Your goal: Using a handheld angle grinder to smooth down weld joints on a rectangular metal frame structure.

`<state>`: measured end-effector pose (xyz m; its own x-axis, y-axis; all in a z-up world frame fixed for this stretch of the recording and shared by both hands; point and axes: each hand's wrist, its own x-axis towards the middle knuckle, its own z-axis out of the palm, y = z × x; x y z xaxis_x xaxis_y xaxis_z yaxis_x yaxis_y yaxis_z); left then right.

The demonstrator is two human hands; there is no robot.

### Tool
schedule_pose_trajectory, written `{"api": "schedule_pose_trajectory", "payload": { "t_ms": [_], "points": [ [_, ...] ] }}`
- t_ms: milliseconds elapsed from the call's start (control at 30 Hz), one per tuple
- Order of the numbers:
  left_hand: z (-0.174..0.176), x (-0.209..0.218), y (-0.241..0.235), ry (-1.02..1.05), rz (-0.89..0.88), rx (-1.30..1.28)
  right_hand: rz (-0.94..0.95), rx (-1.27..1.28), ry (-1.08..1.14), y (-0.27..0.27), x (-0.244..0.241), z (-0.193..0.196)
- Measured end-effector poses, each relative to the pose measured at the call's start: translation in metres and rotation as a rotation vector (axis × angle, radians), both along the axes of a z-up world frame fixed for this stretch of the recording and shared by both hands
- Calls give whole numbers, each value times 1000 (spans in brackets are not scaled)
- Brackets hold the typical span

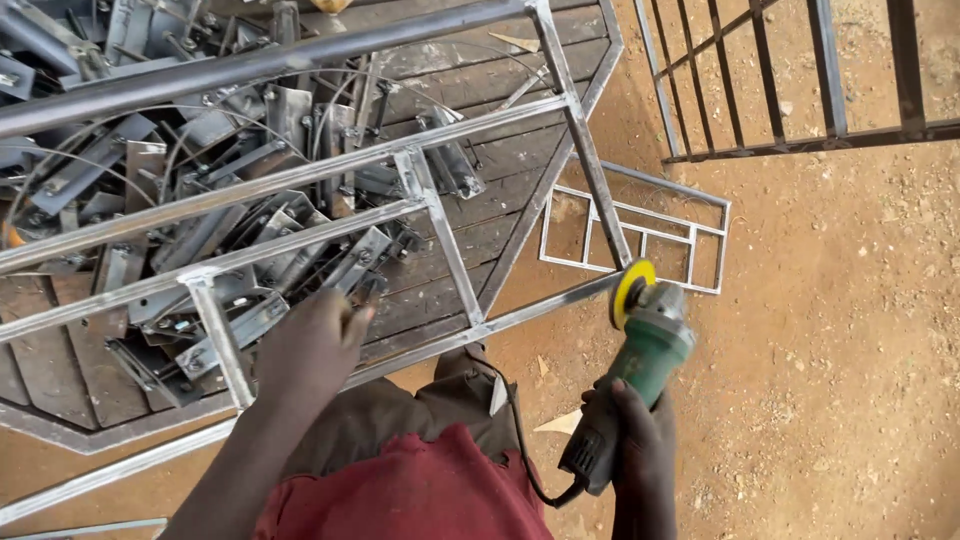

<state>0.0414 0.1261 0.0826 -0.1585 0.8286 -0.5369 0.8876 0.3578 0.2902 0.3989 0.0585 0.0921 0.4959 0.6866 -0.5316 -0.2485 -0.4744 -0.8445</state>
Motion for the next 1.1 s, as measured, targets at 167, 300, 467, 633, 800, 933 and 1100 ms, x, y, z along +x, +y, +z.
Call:
{"api": "schedule_pose_trajectory", "payload": {
  "t_ms": [167, 300, 467, 633, 800, 933, 1100],
  "points": [
    [-43, 159, 48, -363, -294, 314, 416, -365, -489, 63, 67, 43],
    [-74, 197, 63, -89, -624, 31, 629, -625, -532, 91, 92, 63],
    [-108, 199, 37, 26, -651, 52, 787, -676, -567, 102, 112, 53],
    [-141, 202, 21, -23, -626, 23, 771, -523, -434, 168, 90, 24],
    [-119, 199, 26, -63, -648, 14, 936, -315, -528, 255, 63, 4],
    [-94, 195, 37, -83, -655, -55, 973, -159, -537, 307, 35, -1],
    [-102, 199, 40, -89, -632, -118, 1028, -213, -581, 293, 40, 18]
  ]
}}
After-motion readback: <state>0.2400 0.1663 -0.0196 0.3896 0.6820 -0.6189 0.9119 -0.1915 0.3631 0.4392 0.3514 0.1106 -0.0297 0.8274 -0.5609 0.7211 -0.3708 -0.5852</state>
